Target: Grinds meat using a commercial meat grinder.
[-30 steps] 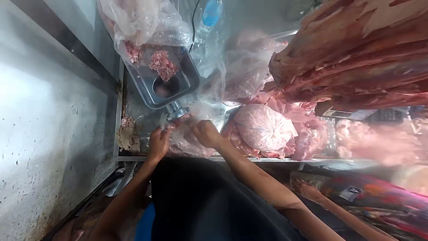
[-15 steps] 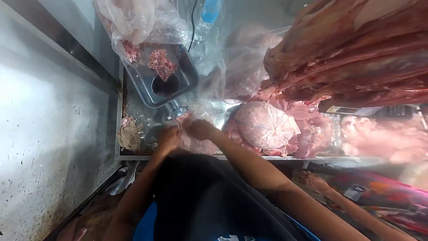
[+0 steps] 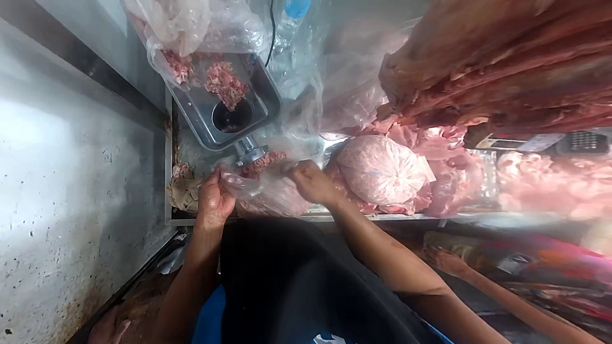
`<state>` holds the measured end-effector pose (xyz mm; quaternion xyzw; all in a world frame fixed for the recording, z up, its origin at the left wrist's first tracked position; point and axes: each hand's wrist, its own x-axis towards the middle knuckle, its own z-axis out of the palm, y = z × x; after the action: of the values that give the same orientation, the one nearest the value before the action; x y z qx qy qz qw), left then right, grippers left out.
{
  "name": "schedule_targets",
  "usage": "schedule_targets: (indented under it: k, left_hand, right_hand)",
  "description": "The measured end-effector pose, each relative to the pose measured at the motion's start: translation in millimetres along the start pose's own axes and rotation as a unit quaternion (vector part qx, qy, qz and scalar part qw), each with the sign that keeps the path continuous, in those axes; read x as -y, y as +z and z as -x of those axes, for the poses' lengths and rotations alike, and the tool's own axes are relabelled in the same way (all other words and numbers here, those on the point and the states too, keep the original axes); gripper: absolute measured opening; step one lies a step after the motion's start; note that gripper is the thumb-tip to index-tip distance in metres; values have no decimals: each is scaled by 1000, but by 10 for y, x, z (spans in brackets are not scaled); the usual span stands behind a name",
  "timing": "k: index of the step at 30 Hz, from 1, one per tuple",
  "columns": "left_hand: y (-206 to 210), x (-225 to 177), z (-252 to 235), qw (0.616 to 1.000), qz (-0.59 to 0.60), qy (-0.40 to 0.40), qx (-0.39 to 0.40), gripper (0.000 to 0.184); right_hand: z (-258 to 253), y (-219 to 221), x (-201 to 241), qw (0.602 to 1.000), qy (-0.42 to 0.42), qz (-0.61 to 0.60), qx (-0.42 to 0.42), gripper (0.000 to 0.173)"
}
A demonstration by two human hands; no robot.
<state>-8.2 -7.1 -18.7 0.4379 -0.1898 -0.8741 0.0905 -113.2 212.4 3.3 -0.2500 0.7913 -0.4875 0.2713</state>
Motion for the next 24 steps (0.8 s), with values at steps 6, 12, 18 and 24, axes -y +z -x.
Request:
schedule_targets:
  k: [6,12,18,24]
  left_hand:
    - [-125,255,-47,990,-138,-7,-6,19]
    - [-120,119,-258,993,-109,-13,-32,16]
    - [114,-56,-153,997,-75,4,29,15]
    - [159,131,-116,994,-89,-51,37,14]
  right_hand:
    - [-314,382,-317,942,38,244,228,51]
    - [-300,169,-201,953,149,168,205,45]
    - [-99,-303,147,984,157,13,78,43]
    - [-236,-645,1041,934,149,316,73,45]
